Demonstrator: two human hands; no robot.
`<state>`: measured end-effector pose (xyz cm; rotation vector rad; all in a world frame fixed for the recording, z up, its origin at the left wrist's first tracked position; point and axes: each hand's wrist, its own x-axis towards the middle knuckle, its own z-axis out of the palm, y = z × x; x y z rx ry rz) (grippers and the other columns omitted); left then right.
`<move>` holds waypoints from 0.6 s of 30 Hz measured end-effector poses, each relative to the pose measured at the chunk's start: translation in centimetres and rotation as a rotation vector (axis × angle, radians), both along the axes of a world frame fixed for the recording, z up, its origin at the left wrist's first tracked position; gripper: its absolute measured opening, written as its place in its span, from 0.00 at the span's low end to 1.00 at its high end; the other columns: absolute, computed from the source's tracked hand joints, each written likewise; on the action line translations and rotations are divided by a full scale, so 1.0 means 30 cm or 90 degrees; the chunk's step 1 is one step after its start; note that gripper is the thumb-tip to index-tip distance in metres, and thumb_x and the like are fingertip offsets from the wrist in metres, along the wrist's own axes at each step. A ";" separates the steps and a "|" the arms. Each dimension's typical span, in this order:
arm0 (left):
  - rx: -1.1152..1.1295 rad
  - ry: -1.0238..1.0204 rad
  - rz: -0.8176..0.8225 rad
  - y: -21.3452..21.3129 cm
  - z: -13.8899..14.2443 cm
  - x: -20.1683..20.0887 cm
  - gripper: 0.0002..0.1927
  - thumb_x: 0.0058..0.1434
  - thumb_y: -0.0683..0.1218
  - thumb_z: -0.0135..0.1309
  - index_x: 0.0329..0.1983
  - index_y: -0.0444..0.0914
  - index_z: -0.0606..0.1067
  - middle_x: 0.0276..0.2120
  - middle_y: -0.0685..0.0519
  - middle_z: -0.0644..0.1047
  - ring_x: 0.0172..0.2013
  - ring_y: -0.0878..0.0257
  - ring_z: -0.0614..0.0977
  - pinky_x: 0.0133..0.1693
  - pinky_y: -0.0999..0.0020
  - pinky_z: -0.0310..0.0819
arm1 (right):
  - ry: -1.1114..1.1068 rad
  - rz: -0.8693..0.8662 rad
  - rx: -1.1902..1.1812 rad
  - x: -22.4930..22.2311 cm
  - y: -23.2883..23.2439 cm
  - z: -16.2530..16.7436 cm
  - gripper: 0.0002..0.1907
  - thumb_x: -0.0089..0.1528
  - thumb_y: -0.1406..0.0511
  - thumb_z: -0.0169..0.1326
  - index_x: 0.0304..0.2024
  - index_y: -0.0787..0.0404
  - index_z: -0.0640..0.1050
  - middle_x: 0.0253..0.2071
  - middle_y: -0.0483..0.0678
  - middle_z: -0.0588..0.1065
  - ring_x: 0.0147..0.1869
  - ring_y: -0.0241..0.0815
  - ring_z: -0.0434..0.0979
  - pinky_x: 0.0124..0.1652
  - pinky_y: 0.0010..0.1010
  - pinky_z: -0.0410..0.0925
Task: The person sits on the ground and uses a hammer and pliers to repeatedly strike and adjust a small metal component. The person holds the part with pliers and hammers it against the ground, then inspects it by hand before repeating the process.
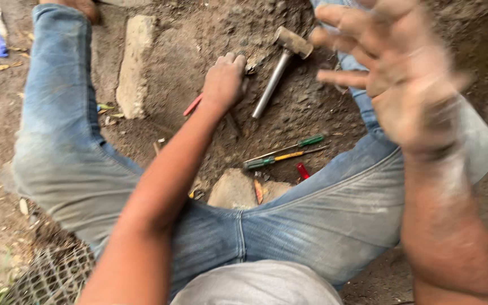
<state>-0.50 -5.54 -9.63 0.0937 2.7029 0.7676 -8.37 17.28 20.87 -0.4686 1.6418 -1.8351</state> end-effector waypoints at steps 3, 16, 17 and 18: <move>-0.058 0.046 0.048 0.078 -0.103 -0.032 0.12 0.56 0.42 0.60 0.44 0.40 0.76 0.44 0.44 0.74 0.47 0.47 0.79 0.43 0.52 0.77 | 0.036 0.027 0.050 0.008 0.023 -0.052 0.53 0.67 0.31 0.48 0.76 0.60 0.54 0.75 0.62 0.61 0.76 0.56 0.67 0.71 0.50 0.70; 0.350 -0.020 0.101 -0.132 0.258 -0.063 0.14 0.57 0.39 0.65 0.47 0.36 0.79 0.43 0.46 0.83 0.43 0.56 0.86 0.48 0.64 0.81 | 0.251 -0.024 0.525 -0.002 0.012 -0.118 0.26 0.67 0.54 0.60 0.60 0.65 0.77 0.45 0.54 0.81 0.46 0.42 0.82 0.43 0.37 0.75; 0.383 -0.029 0.100 -0.178 0.327 -0.058 0.15 0.58 0.38 0.63 0.49 0.37 0.79 0.45 0.48 0.83 0.44 0.58 0.86 0.49 0.66 0.81 | 0.256 -0.019 0.538 0.007 0.020 -0.139 0.26 0.67 0.54 0.60 0.59 0.65 0.78 0.45 0.54 0.81 0.46 0.43 0.83 0.43 0.37 0.75; 0.417 -0.040 0.100 -0.223 0.396 -0.043 0.17 0.59 0.38 0.62 0.52 0.38 0.79 0.47 0.49 0.83 0.45 0.60 0.86 0.50 0.67 0.81 | 0.226 -0.016 0.577 0.019 0.025 -0.159 0.25 0.66 0.54 0.60 0.57 0.64 0.78 0.45 0.54 0.81 0.45 0.44 0.83 0.43 0.38 0.75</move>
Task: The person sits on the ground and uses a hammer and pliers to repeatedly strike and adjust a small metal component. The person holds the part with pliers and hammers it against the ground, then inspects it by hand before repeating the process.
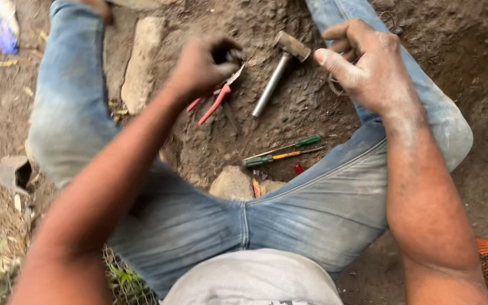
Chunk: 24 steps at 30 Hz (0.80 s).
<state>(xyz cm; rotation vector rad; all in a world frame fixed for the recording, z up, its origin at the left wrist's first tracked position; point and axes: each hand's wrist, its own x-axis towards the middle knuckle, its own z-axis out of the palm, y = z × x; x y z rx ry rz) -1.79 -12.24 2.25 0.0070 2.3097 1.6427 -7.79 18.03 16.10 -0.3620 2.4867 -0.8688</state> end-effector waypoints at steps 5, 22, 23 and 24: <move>0.296 -0.048 0.117 -0.231 0.294 0.072 0.16 0.63 0.34 0.53 0.54 0.34 0.77 0.50 0.46 0.81 0.47 0.59 0.86 0.47 0.65 0.83 | 0.099 0.126 0.075 0.046 -0.028 -0.081 0.23 0.65 0.53 0.63 0.51 0.66 0.80 0.46 0.61 0.80 0.49 0.58 0.81 0.48 0.47 0.72; -0.022 0.086 0.230 -0.141 -0.024 -0.254 0.21 0.52 0.55 0.64 0.43 0.37 0.79 0.42 0.43 0.82 0.44 0.50 0.84 0.47 0.56 0.78 | -0.193 -0.016 0.182 0.416 -0.684 -0.857 0.19 0.60 0.54 0.61 0.36 0.65 0.85 0.27 0.56 0.80 0.31 0.52 0.79 0.34 0.43 0.69; -0.030 0.081 0.223 -0.138 -0.029 -0.260 0.20 0.49 0.54 0.63 0.41 0.38 0.80 0.40 0.44 0.83 0.43 0.50 0.85 0.46 0.56 0.80 | -0.278 -0.065 0.153 0.406 -0.678 -0.861 0.19 0.60 0.57 0.59 0.35 0.69 0.85 0.26 0.57 0.79 0.28 0.52 0.79 0.32 0.45 0.69; -0.039 0.078 0.217 -0.143 -0.028 -0.260 0.19 0.47 0.53 0.62 0.38 0.38 0.80 0.38 0.44 0.84 0.42 0.50 0.85 0.45 0.56 0.81 | -0.361 -0.114 0.123 0.392 -0.675 -0.849 0.19 0.61 0.60 0.58 0.34 0.73 0.85 0.25 0.58 0.78 0.25 0.51 0.78 0.29 0.46 0.70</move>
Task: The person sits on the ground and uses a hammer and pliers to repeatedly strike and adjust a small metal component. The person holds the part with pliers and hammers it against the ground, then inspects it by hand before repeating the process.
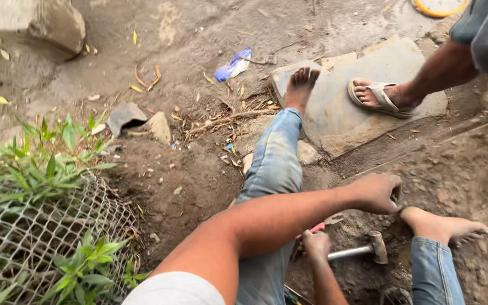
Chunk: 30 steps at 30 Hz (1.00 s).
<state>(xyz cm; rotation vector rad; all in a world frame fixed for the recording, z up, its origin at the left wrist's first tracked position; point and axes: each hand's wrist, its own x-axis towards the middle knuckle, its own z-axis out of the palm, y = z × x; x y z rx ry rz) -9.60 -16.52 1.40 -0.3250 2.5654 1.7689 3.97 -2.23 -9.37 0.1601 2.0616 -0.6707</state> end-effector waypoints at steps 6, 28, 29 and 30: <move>0.003 0.032 0.028 -0.069 0.004 -0.003 0.25 0.42 0.53 0.65 0.46 0.41 0.83 0.42 0.46 0.84 0.43 0.51 0.85 0.48 0.58 0.79 | -0.138 -0.288 -0.306 -0.112 0.030 0.049 0.17 0.57 0.61 0.52 0.49 0.57 0.75 0.27 0.56 0.75 0.22 0.52 0.78 0.20 0.43 0.70; 0.415 -0.063 -0.113 -0.022 0.343 0.102 0.19 0.54 0.41 0.70 0.45 0.36 0.72 0.30 0.57 0.77 0.27 0.72 0.78 0.26 0.74 0.75 | 0.025 -0.229 -0.601 -0.234 0.389 0.716 0.33 0.58 0.62 0.58 0.62 0.76 0.74 0.58 0.60 0.73 0.61 0.50 0.74 0.61 0.41 0.67; 0.396 -0.064 -0.112 -0.019 0.330 0.099 0.20 0.54 0.42 0.70 0.44 0.37 0.72 0.30 0.58 0.77 0.28 0.72 0.78 0.27 0.75 0.75 | 0.035 -0.207 -0.606 -0.245 0.384 0.707 0.34 0.57 0.61 0.57 0.62 0.73 0.73 0.61 0.57 0.73 0.64 0.48 0.73 0.64 0.40 0.66; 0.378 -0.065 -0.111 -0.017 0.318 0.097 0.21 0.53 0.43 0.71 0.44 0.37 0.72 0.30 0.58 0.77 0.28 0.73 0.77 0.28 0.75 0.75 | 0.046 -0.185 -0.610 -0.252 0.382 0.700 0.34 0.55 0.61 0.57 0.63 0.70 0.72 0.65 0.54 0.73 0.67 0.47 0.73 0.66 0.39 0.65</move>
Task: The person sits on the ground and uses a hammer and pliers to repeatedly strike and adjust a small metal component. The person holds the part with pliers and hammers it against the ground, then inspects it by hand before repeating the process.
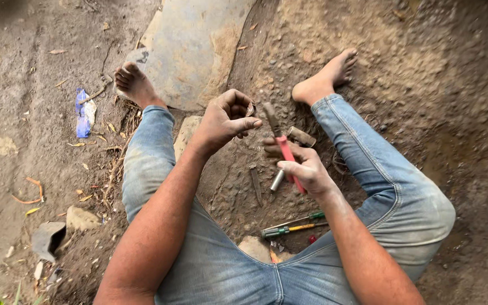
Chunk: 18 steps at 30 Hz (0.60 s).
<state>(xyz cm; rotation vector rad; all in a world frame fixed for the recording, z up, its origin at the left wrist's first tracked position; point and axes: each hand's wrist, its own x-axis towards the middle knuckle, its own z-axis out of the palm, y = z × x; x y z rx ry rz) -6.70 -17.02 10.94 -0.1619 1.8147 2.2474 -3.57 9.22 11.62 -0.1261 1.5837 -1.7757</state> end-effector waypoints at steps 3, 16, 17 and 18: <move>-0.164 0.069 0.003 0.001 -0.030 -0.008 0.22 0.53 0.45 0.74 0.43 0.36 0.74 0.31 0.59 0.75 0.31 0.74 0.74 0.32 0.77 0.72 | 0.211 0.058 0.137 -0.009 0.010 -0.025 0.30 0.55 0.61 0.56 0.59 0.69 0.77 0.67 0.54 0.71 0.70 0.48 0.70 0.65 0.40 0.64; -0.219 0.038 -0.015 0.002 -0.063 -0.004 0.17 0.54 0.47 0.72 0.40 0.36 0.77 0.29 0.60 0.77 0.30 0.73 0.75 0.32 0.75 0.72 | 0.372 0.055 0.289 -0.010 0.010 -0.091 0.24 0.59 0.62 0.57 0.58 0.58 0.79 0.70 0.54 0.67 0.74 0.53 0.64 0.68 0.43 0.58; -0.247 0.064 -0.013 -0.001 -0.077 0.000 0.17 0.55 0.46 0.72 0.41 0.36 0.77 0.30 0.60 0.77 0.31 0.73 0.75 0.33 0.75 0.72 | 0.379 0.053 0.288 -0.006 0.015 -0.101 0.23 0.59 0.62 0.57 0.58 0.57 0.79 0.69 0.54 0.68 0.73 0.53 0.65 0.68 0.42 0.59; -0.262 0.092 -0.013 0.000 -0.093 0.002 0.17 0.55 0.46 0.72 0.41 0.36 0.78 0.30 0.60 0.77 0.32 0.73 0.74 0.34 0.75 0.72 | 0.385 0.051 0.300 -0.001 0.028 -0.108 0.22 0.60 0.61 0.57 0.58 0.57 0.79 0.69 0.54 0.68 0.73 0.52 0.66 0.68 0.42 0.59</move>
